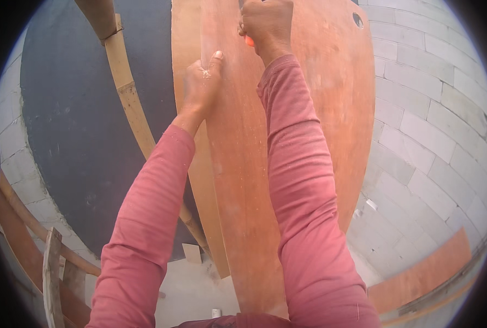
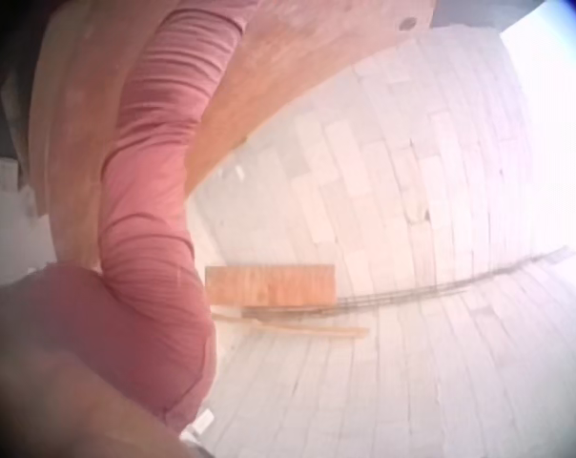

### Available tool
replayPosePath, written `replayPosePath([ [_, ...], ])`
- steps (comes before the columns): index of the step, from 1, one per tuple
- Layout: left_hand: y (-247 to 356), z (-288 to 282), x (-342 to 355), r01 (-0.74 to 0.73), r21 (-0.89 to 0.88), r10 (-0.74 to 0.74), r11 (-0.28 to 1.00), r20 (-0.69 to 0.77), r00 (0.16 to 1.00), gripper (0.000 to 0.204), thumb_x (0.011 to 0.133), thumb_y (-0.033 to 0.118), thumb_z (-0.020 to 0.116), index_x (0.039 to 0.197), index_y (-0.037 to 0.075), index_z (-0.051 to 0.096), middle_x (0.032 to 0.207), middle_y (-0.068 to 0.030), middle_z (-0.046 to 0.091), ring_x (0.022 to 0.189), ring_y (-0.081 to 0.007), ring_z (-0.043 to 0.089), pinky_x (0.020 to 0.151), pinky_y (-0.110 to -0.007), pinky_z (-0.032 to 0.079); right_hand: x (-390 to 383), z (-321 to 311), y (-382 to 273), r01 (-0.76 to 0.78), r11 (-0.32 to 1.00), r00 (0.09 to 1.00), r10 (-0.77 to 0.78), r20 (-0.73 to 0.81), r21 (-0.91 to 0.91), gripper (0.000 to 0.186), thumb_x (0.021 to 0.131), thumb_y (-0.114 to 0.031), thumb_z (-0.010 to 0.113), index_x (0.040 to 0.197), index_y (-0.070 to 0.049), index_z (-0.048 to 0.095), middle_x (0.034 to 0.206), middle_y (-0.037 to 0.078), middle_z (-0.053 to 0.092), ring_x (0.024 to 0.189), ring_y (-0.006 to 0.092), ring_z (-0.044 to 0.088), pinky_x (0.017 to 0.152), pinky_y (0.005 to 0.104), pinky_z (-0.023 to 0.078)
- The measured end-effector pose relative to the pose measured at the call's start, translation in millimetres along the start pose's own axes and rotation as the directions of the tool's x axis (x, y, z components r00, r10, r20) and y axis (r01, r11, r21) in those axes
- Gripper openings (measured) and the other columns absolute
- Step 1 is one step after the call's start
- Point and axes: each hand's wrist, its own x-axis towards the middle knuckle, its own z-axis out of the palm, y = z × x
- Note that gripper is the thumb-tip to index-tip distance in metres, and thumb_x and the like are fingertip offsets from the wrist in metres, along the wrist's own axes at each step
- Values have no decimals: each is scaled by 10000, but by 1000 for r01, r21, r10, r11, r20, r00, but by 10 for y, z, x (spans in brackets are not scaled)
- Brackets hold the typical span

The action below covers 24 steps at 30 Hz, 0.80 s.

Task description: The person uses a handsaw to cut through a sheet of plywood held upright against a wall.

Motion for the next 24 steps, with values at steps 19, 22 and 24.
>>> replayPosePath([
  [19, -213, -119, 156, 26, -76, -25, 997, 3, 1000, 558, 1030, 473, 673, 958, -76, 749, 923, -301, 762, 916, -433, 764, 854, -490, 578, -1312, -86, 204, 28, 999, 996, -26, -84, 20, 103, 1027, -56, 584, 936, -9, 602, 600, -23, 457, 453, 94, 461, 460, 319, 440],
  [22, -154, -54, 62, 9, -53, -9, 999, 8, 1000, 558, 1032, 472, 669, 964, -75, 751, 933, -301, 764, 922, -433, 766, 857, -492, 579, -2191, -332, -31, -19, 999, 994, 16, -104, -30, 124, 1053, -70, 573, 967, 11, 613, 593, -30, 432, 454, 90, 457, 455, 304, 438],
  [24, -69, 21, -13, 12, -12, -11, 1000, 27, 1000, 558, 1033, 472, 666, 969, -75, 753, 938, -301, 765, 927, -433, 767, 859, -493, 579, -1933, -408, 31, -8, 1000, 995, 6, -103, -19, 129, 1056, -73, 572, 969, 12, 614, 591, -29, 434, 453, 89, 454, 450, 303, 435],
])
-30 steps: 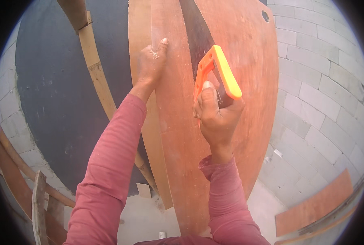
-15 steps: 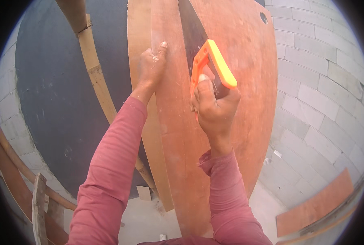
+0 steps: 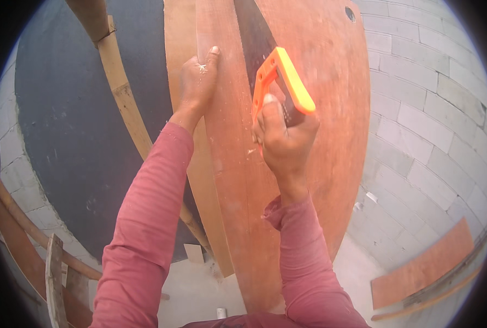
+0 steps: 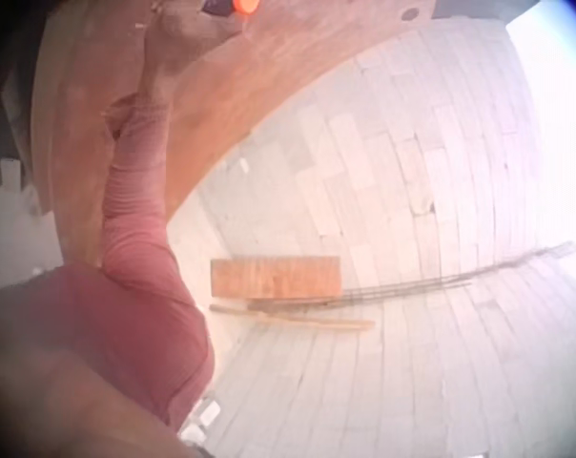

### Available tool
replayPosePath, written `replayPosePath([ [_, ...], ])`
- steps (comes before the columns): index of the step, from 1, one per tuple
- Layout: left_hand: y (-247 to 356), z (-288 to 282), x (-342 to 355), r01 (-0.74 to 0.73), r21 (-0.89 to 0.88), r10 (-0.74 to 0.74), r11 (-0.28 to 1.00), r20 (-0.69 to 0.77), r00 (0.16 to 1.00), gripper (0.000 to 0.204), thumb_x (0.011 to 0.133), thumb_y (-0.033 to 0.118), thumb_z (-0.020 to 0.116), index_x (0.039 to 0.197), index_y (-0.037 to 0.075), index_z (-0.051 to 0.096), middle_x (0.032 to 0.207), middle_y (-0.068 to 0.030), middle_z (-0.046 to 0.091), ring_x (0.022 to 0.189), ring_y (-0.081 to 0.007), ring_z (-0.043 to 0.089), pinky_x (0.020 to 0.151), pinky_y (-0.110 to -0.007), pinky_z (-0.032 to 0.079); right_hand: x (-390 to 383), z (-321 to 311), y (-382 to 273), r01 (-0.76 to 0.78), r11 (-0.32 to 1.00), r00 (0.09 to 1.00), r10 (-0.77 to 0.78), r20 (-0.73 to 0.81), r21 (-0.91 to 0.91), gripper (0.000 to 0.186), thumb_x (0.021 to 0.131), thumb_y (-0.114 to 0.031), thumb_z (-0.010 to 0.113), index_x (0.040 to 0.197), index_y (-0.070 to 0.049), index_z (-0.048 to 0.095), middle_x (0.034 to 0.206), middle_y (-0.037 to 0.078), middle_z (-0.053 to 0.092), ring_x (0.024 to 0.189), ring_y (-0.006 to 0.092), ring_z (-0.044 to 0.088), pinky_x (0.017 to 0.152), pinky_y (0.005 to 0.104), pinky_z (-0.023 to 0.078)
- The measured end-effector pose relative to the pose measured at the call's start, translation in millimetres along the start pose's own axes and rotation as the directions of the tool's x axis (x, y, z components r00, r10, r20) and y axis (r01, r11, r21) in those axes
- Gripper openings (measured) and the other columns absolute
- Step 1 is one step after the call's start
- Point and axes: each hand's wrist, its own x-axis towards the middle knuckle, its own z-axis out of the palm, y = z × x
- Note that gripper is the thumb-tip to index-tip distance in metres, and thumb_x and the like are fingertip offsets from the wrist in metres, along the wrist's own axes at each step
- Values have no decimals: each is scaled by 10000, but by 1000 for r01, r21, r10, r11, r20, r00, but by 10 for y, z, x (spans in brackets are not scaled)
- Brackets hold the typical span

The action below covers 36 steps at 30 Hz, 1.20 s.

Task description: The person uses a handsaw to cut through a sheet of plywood held upright against a wall.

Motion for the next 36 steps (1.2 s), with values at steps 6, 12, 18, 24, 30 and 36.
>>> replayPosePath([
  [6, 34, -24, 34, -22, -32, 21, 999, -40, 999, 557, 1032, 480, 663, 943, -61, 757, 916, -292, 764, 922, -438, 766, 848, -500, 579, 1588, 577, 97, 33, 991, 997, -42, 65, 129, 122, 1000, -56, 582, 882, -26, 577, 602, -15, 476, 451, 104, 471, 458, 322, 424],
  [12, -157, -69, 161, -32, -76, 30, 997, -29, 999, 552, 1034, 470, 658, 945, -65, 759, 898, -296, 762, 888, -438, 761, 832, -499, 573, -9, 144, 52, -3, 998, 1000, 4, -17, 66, 99, 1035, -66, 568, 1028, 17, 622, 608, -25, 449, 454, 89, 428, 454, 321, 433],
  [18, 41, 45, 39, -31, -138, 30, 990, -11, 1000, 541, 1033, 463, 661, 947, -61, 761, 895, -295, 762, 903, -438, 764, 848, -503, 573, 1168, 399, 139, 89, 996, 995, -88, 41, -8, 69, 1025, -64, 576, 1024, 2, 595, 615, -14, 477, 461, 97, 460, 464, 324, 435],
  [24, -139, -130, 127, 36, -150, -34, 988, 14, 999, 550, 1033, 483, 655, 976, -54, 760, 938, -304, 761, 923, -437, 760, 856, -505, 575, 836, 379, 203, -8, 1000, 997, 6, 71, 26, 93, 1018, -52, 567, 1077, 8, 607, 619, -11, 470, 458, 99, 446, 475, 325, 439],
  [30, -61, 11, 34, -6, 22, 7, 1000, -10, 1000, 563, 1030, 498, 648, 974, -51, 757, 946, -291, 765, 933, -439, 757, 845, -500, 579, -177, -20, -18, 14, 994, 1000, -15, -15, -106, 323, 1039, -54, 562, 1338, 66, 593, 597, -25, 428, 459, 89, 426, 470, 312, 438],
  [36, -56, -8, 56, -29, -20, 28, 999, -51, 998, 559, 1025, 495, 655, 945, -51, 746, 927, -284, 766, 911, -445, 754, 845, -501, 578, 1339, 531, 86, 24, 996, 996, -31, 82, 86, 252, 1008, -52, 586, 774, -55, 492, 591, -12, 453, 452, 104, 459, 466, 329, 441],
])
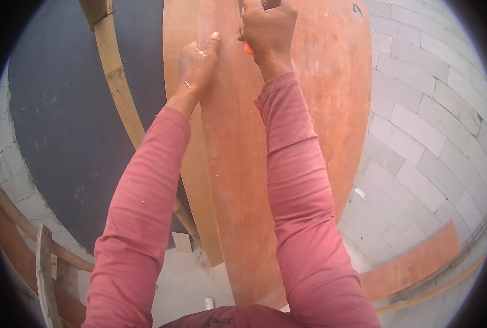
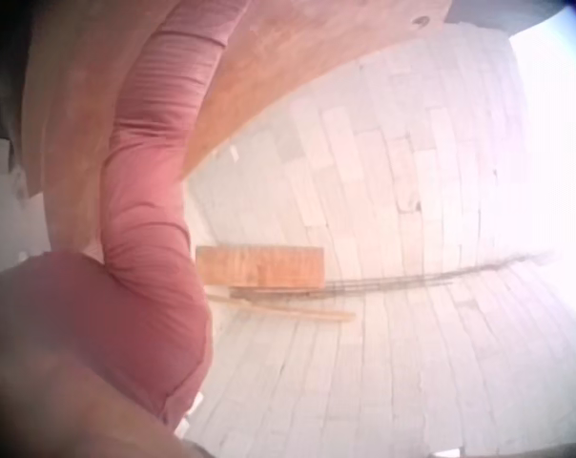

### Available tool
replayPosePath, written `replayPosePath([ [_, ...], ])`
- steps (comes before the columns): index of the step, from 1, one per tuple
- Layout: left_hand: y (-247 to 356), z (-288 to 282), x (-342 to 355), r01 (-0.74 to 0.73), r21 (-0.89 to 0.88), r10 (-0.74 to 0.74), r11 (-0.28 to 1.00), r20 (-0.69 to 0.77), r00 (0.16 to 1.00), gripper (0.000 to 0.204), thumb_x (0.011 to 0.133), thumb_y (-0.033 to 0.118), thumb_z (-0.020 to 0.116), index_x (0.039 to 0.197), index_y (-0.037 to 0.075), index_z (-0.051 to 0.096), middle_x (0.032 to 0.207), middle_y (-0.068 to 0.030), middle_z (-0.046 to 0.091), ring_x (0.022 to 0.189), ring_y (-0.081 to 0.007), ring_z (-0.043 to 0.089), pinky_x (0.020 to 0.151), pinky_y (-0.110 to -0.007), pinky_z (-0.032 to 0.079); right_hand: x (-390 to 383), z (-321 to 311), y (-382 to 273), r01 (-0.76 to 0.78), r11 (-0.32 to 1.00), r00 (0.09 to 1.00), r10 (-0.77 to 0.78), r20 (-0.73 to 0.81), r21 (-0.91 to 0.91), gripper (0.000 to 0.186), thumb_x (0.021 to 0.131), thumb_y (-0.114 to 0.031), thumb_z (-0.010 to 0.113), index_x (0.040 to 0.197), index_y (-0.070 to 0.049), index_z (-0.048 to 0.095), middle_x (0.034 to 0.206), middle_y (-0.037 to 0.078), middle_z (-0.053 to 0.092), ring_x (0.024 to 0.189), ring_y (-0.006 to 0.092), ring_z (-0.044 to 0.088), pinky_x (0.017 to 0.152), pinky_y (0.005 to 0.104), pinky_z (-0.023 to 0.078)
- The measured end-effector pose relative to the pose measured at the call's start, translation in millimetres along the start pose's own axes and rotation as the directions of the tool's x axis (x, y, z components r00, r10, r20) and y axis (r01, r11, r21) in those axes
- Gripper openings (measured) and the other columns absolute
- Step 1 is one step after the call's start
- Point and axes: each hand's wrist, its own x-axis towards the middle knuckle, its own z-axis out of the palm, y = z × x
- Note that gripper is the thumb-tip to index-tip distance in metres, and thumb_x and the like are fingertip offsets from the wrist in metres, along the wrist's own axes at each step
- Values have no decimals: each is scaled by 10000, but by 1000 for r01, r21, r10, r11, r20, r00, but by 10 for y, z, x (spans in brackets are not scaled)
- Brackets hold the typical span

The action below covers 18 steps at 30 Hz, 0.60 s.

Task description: The person uses a handsaw to cut through a sheet of plywood held upright against a wall.

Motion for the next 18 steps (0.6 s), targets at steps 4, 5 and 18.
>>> replayPosePath([
  [4, -43, -106, 21, 56, 21, -56, 998, 34, 998, 569, 1026, 499, 652, 961, -57, 751, 934, -282, 769, 920, -445, 758, 860, -505, 579, -1308, -201, -31, -32, 985, 991, 10, -131, -172, 293, 1039, -45, 548, 1281, 99, 625, 588, -32, 418, 445, 84, 418, 459, 312, 439],
  [5, 18, -79, 6, 45, 42, -46, 998, 36, 998, 571, 1026, 499, 650, 969, -60, 753, 935, -281, 770, 920, -446, 759, 862, -506, 579, -1743, -351, -177, -19, 975, 994, -6, -110, -221, 381, 1043, -44, 538, 1396, 97, 566, 590, -33, 417, 447, 82, 412, 464, 309, 440],
  [18, -74, -52, 44, 41, -29, -40, 999, 23, 999, 551, 1027, 488, 648, 994, -49, 768, 963, -285, 772, 947, -437, 760, 869, -503, 578, -1096, -240, -35, -31, 990, 997, 22, -68, -139, 182, 1023, -39, 562, 1181, 24, 629, 608, -17, 445, 459, 92, 429, 483, 310, 445],
])
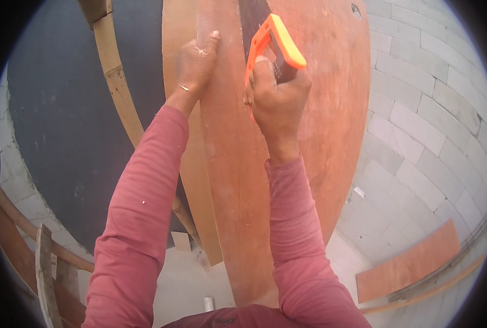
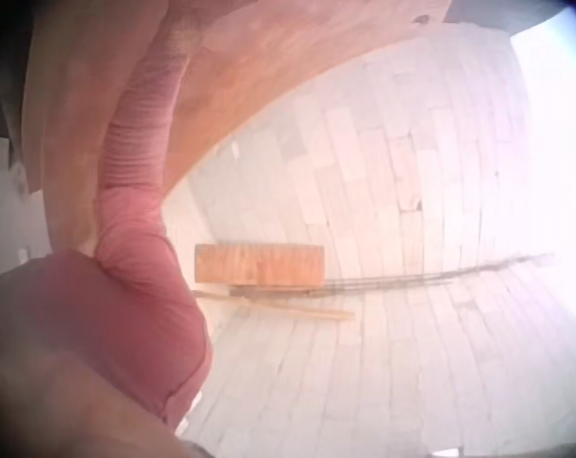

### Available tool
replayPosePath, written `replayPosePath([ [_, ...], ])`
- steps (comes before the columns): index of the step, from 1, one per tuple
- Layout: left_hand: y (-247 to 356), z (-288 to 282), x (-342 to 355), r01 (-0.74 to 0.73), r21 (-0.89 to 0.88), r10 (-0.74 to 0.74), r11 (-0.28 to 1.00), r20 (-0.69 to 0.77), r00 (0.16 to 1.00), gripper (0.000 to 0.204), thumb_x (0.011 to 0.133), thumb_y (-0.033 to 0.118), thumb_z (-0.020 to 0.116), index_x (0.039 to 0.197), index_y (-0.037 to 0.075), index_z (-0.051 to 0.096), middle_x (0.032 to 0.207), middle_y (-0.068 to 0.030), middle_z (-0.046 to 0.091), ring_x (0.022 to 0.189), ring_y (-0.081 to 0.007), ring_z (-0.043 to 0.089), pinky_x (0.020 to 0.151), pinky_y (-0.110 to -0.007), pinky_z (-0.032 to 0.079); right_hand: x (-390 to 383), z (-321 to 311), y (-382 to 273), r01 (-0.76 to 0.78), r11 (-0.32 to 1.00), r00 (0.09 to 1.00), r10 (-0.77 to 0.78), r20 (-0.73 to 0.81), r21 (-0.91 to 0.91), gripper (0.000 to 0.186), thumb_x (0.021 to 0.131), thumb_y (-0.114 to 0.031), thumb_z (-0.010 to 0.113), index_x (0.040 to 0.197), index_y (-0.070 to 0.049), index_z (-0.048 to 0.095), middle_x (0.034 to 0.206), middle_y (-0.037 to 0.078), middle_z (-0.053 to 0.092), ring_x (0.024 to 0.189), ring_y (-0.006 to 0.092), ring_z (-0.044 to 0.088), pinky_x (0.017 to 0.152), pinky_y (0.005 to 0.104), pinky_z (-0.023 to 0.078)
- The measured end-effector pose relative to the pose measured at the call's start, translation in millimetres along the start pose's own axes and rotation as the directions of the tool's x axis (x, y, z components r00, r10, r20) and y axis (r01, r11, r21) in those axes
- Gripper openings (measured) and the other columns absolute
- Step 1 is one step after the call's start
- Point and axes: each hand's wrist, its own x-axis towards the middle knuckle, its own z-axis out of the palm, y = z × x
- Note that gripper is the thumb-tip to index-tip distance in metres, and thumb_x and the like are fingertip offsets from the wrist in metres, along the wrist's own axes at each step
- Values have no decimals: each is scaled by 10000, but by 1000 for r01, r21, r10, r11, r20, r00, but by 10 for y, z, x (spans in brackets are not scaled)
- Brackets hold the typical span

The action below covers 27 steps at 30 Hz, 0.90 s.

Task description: The person uses a handsaw to cut through a sheet of plywood held upright against a wall.

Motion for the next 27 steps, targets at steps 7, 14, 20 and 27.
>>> replayPosePath([
  [7, 124, 162, -109, -32, -15, 32, 999, 29, 999, 565, 1025, 494, 651, 993, -59, 765, 962, -292, 771, 942, -437, 761, 867, -498, 580, 171, -70, -36, 16, 1000, 1000, -16, -7, -21, 205, 1021, -41, 556, 1208, 27, 603, 611, -14, 446, 460, 98, 438, 465, 317, 444],
  [14, -48, 7, 26, -33, 47, 34, 998, -9, 999, 563, 1025, 494, 652, 1000, -56, 771, 957, -287, 777, 946, -433, 767, 873, -497, 583, 238, 2, 12, -71, 993, 997, 68, 35, 96, 136, 1003, -46, 562, 1089, 24, 640, 614, -8, 460, 461, 98, 444, 482, 327, 450],
  [20, 90, 108, -61, -64, 34, 64, 997, 6, 998, 580, 1024, 504, 651, 999, -63, 769, 973, -301, 773, 951, -439, 765, 871, -505, 578, -577, -327, -172, -22, 998, 999, 20, 35, 61, 312, 1032, -41, 544, 1321, 68, 589, 613, -8, 455, 460, 91, 420, 476, 312, 448],
  [27, -61, 34, 0, -9, 19, 9, 1000, 1, 1000, 587, 1027, 504, 652, 954, -69, 754, 929, -309, 759, 927, -449, 758, 855, -507, 577, 517, 118, 78, -41, 998, 999, 40, 31, 39, 129, 1016, -42, 567, 1122, 27, 593, 608, -15, 456, 448, 100, 432, 469, 323, 447],
])
